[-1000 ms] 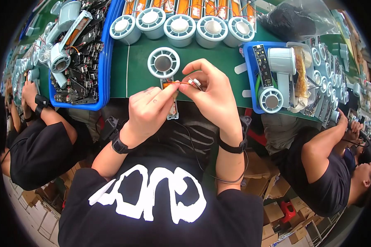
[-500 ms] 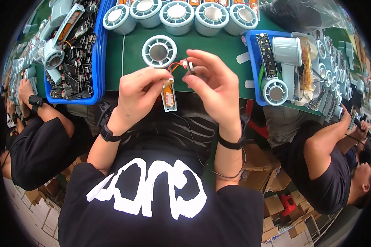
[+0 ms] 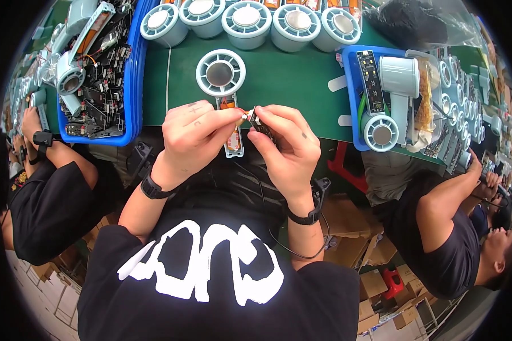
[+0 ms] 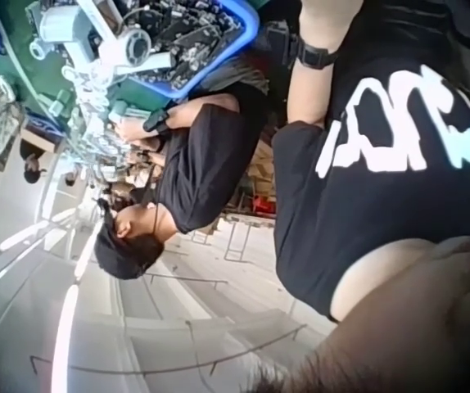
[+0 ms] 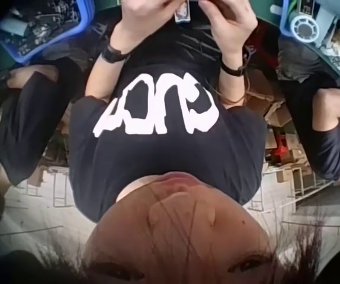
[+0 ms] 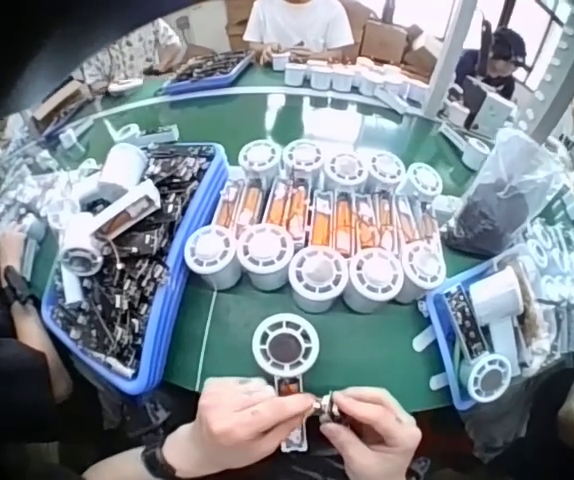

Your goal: The person assembles handheld fans by connecting wires from the fan body to a circuit board and fitting the board into the handle. They then place the assembled fan on the table and pick up another fan body to repeat the process.

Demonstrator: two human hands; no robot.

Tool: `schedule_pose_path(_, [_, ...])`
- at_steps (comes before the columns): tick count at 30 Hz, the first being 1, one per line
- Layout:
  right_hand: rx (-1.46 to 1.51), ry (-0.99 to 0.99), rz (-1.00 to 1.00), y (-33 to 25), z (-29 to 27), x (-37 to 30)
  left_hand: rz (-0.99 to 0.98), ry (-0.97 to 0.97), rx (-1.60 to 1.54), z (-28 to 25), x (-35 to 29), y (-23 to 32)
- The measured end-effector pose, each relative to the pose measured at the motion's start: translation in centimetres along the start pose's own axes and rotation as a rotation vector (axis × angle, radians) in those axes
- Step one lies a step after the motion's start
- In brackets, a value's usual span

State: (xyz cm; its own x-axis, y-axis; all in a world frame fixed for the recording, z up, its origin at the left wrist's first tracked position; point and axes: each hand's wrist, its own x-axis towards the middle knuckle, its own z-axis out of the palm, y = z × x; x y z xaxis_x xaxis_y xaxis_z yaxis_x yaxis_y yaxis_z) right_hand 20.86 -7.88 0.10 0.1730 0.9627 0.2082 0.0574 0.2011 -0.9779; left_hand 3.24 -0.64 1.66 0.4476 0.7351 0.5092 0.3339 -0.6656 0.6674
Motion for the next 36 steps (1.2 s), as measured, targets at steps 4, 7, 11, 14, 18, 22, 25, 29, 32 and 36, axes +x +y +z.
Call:
schedule_pose_path(4, [-0.018,0.018,0.015,0.1,0.4,-0.4,0.067,0.037,0.093,0.2,-0.2,0.1])
schedule_pose_path(7, [-0.023,0.038,0.026,0.2,0.7,-0.6,0.088,0.049,0.128,0.3,-0.3,0.1])
schedule_pose_path(11, [-0.062,0.067,0.011,0.5,0.8,-0.7,0.081,0.075,0.113,0.7,-0.4,0.0])
schedule_pose_path(14, [-0.176,0.074,-0.025,0.4,0.8,-0.9,0.084,0.087,0.108,0.9,-0.2,0.0])
schedule_pose_path(18, [-0.263,0.089,0.016,0.1,0.9,-0.9,0.05,0.061,0.104,1.1,-0.2,0.0])
schedule_pose_path(22, [-0.376,0.072,-0.075,0.0,0.6,-0.7,0.057,0.078,0.088,1.4,-0.3,0.0])
schedule_pose_path(25, [-0.378,0.017,-0.037,-0.6,0.2,-0.2,0.022,0.054,0.056,0.9,-0.2,0.1])
schedule_pose_path(29, [-0.32,0.023,0.024,-1.0,0.2,0.0,0.002,0.087,-0.006,0.8,0.0,0.2])
schedule_pose_path(32, [-0.35,0.015,0.028,-1.3,0.4,0.5,-0.004,0.093,-0.03,0.8,0.3,-0.2])
schedule_pose_path(36, [-0.47,-0.037,-0.001,-2.7,0.3,1.2,-0.025,0.055,-0.055,0.5,0.3,-0.4])
